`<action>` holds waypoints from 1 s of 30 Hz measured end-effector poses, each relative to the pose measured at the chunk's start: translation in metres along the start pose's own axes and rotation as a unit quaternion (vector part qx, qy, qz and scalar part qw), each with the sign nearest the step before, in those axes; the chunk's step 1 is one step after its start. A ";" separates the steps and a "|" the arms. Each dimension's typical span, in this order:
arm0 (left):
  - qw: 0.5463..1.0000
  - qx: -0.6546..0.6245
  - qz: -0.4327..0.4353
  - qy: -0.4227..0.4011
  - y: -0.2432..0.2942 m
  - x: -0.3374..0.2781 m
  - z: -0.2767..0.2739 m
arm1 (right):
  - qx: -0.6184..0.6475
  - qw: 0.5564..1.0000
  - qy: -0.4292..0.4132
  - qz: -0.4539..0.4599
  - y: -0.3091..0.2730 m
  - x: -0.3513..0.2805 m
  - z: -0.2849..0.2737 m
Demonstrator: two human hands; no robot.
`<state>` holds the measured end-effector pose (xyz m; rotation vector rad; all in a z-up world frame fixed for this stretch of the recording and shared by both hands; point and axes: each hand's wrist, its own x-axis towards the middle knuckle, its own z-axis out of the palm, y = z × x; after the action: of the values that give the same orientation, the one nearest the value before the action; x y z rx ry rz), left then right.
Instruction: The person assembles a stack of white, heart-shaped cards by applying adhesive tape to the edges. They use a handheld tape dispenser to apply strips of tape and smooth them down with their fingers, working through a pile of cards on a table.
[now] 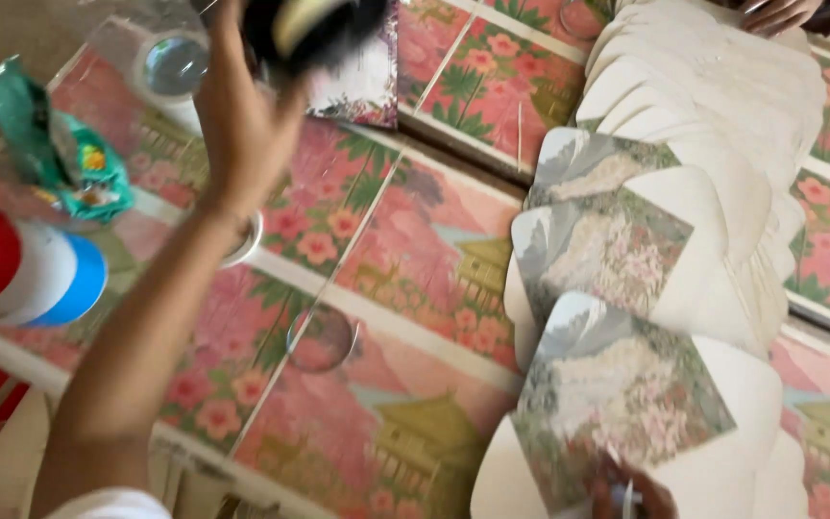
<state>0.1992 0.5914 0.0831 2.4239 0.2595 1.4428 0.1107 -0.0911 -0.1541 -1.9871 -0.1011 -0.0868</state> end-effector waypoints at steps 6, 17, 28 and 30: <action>0.980 -0.110 -0.019 -0.166 0.177 -0.135 -0.126 | -0.120 0.974 0.023 -0.191 -0.252 -0.010 -0.007; 0.927 -0.333 0.074 -0.154 0.361 -0.214 -0.143 | 0.533 0.812 -0.142 0.189 -0.165 -0.020 -0.066; 0.848 -0.453 0.087 -0.259 0.415 -0.216 -0.122 | 0.521 0.812 -0.154 0.213 -0.128 -0.038 -0.133; 0.850 -0.446 0.084 -0.270 0.422 -0.214 -0.123 | 0.506 0.823 -0.183 0.182 -0.121 -0.039 -0.137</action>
<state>-0.0112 0.1517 0.1100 1.9263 -0.6312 0.6144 0.0560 -0.1680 0.0071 -0.8953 -0.0019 0.5094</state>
